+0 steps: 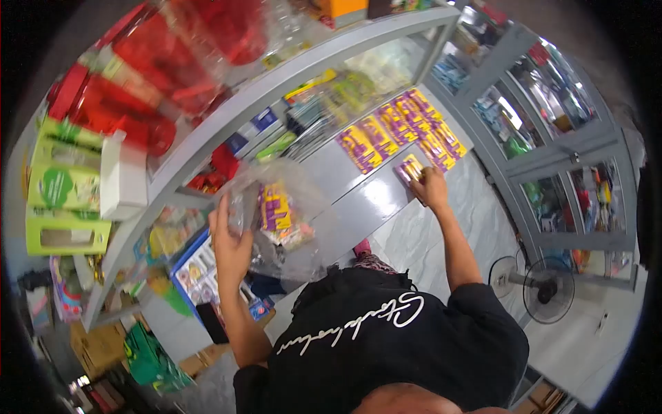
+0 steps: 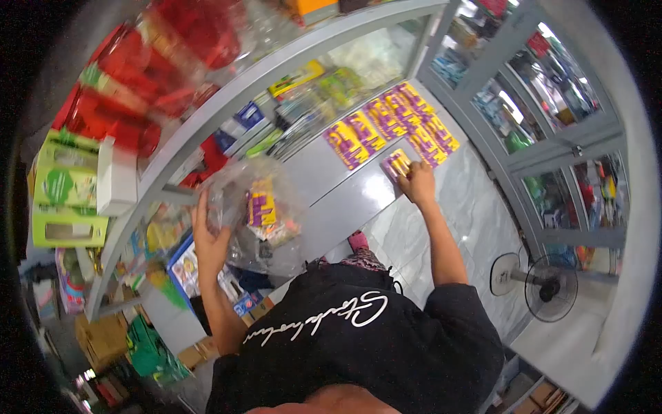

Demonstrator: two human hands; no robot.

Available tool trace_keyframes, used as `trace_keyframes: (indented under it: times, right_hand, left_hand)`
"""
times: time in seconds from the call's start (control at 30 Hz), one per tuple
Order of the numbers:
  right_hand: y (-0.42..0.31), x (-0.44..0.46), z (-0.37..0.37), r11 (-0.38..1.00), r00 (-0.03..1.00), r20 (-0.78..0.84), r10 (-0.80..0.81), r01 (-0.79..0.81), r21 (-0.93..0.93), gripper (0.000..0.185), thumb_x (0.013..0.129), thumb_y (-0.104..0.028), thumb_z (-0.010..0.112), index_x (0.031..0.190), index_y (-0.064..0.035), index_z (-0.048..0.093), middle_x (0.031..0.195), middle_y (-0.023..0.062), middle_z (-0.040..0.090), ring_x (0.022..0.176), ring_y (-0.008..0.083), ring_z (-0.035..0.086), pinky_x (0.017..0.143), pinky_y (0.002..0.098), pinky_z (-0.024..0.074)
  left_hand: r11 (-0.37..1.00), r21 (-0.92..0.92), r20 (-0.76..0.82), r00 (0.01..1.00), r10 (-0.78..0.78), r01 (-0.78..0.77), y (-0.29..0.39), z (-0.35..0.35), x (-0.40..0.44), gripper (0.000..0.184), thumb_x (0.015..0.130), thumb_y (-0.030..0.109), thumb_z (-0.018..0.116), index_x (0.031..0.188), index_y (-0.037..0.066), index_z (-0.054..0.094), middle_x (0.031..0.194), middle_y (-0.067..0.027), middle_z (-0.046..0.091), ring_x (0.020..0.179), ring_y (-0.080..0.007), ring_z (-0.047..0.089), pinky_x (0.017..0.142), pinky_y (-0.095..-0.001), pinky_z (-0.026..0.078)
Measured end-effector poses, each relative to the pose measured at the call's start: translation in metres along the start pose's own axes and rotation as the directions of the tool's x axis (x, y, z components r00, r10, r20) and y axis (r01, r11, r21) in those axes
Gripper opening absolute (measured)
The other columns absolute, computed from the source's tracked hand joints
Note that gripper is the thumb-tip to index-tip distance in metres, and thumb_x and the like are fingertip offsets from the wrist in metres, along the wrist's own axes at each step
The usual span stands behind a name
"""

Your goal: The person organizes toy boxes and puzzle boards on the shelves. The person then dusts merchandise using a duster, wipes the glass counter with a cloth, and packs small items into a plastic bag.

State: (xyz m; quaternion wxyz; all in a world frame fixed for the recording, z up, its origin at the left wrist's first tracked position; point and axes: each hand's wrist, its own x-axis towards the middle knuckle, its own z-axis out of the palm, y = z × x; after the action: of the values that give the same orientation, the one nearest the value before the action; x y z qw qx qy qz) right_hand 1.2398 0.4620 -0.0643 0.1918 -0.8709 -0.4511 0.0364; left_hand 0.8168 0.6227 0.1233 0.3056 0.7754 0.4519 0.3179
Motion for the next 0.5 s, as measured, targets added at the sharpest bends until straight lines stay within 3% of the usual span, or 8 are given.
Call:
trace_keyframes:
  times: [0.07,0.13,0.17,0.23,0.3,0.37,0.43,0.5]
  right_hand:
    - [-0.034,-0.015,-0.037,0.995,0.999,0.05,0.01,-0.015,0.099,0.026,0.072,-0.024,0.066,0.087,-0.0031,0.061,0.081,0.0098,0.058,0.076,0.0245,0.056,0.068,0.0371,0.0447]
    - [-0.084,-0.03,-0.088,0.526,0.926,0.378,0.02,-0.331,0.783,0.033,0.073,-0.03,0.067,0.089,-0.0017,0.06,0.076,0.0017,0.056,0.069,0.0116,0.053,0.061,0.0279,0.0416]
    - [-0.106,-0.04,-0.107,0.53,0.924,0.383,0.012,-0.331,0.781,0.033,0.073,-0.03,0.067,0.089,-0.0017,0.06,0.076,0.0017,0.056,0.069,0.0116,0.053,0.061,0.0279,0.0416]
    - [-0.154,-0.057,-0.136,0.216,0.837,0.399,-0.374,-0.34,0.915,0.039,0.076,-0.032,0.068,0.096,-0.0001,0.06,0.078,-0.0008,0.055,0.07,0.0077,0.052,0.062,0.0235,0.0423]
    - [-0.223,-0.065,-0.15,0.349,0.702,0.488,-0.519,-0.347,0.871,0.041,0.071,-0.036,0.07,0.089,-0.001,0.059,0.07,-0.0044,0.051,0.063,0.0046,0.048,0.054,0.0235,0.0379]
    - [-0.272,-0.066,-0.124,0.654,0.623,0.556,-0.55,-0.093,0.751,0.043,0.069,-0.037,0.07,0.086,0.0008,0.059,0.068,0.0017,0.056,0.06,0.0101,0.052,0.053,0.0273,0.0416]
    - [-0.303,-0.056,-0.054,0.77,0.708,0.457,-0.539,0.193,0.609,0.046,0.067,-0.039,0.071,0.082,0.0032,0.059,0.07,0.0146,0.061,0.061,0.023,0.06,0.055,0.0349,0.0466]
    - [-0.325,-0.04,0.004,0.886,0.737,0.512,-0.441,0.266,0.379,0.047,0.065,-0.039,0.072,0.077,0.0046,0.059,0.076,0.025,0.061,0.071,0.036,0.062,0.062,0.0406,0.0489]
  left_hand:
    - [0.997,-0.022,0.008,0.998,-0.067,0.068,0.008,-0.006,0.0,0.075,0.065,-0.009,0.051,0.136,0.009,0.036,0.106,-0.011,0.045,0.079,-0.0173,0.048,0.065,-0.0244,0.041]
    - [0.996,0.009,0.049,0.995,-0.088,0.088,0.014,-0.011,0.002,0.073,0.066,-0.009,0.051,0.135,0.009,0.037,0.105,-0.0102,0.045,0.071,-0.0167,0.047,0.063,-0.025,0.041]
    - [0.995,0.01,0.042,0.994,-0.096,0.096,0.012,-0.012,0.003,0.073,0.066,-0.009,0.051,0.135,0.009,0.037,0.105,-0.0102,0.045,0.071,-0.0167,0.047,0.063,-0.025,0.041]
    - [1.0,-0.004,0.045,0.999,-0.012,0.013,0.007,-0.014,0.004,0.072,0.066,-0.01,0.05,0.135,0.008,0.038,0.106,-0.0101,0.045,0.068,-0.0165,0.046,0.062,-0.025,0.041]
    - [0.997,-0.052,0.085,0.995,-0.052,0.057,0.007,-0.018,0.004,0.073,0.065,-0.01,0.05,0.135,0.008,0.037,0.107,-0.0106,0.045,0.069,-0.0173,0.046,0.062,-0.0257,0.04]
    - [0.997,-0.065,0.117,0.993,-0.03,0.037,0.009,-0.023,0.003,0.073,0.065,-0.009,0.05,0.135,0.008,0.037,0.108,-0.0114,0.046,0.07,-0.0182,0.046,0.063,-0.0269,0.04]
    - [0.997,-0.002,0.082,0.994,0.076,-0.076,0.002,-0.025,0.001,0.074,0.065,-0.009,0.05,0.135,0.008,0.037,0.108,-0.0119,0.046,0.07,-0.0194,0.046,0.065,-0.028,0.04]
    - [0.999,-0.037,0.071,0.997,0.025,-0.022,-0.004,-0.027,0.001,0.075,0.065,-0.009,0.05,0.136,0.009,0.035,0.106,-0.012,0.046,0.072,-0.0199,0.046,0.066,-0.0284,0.041]
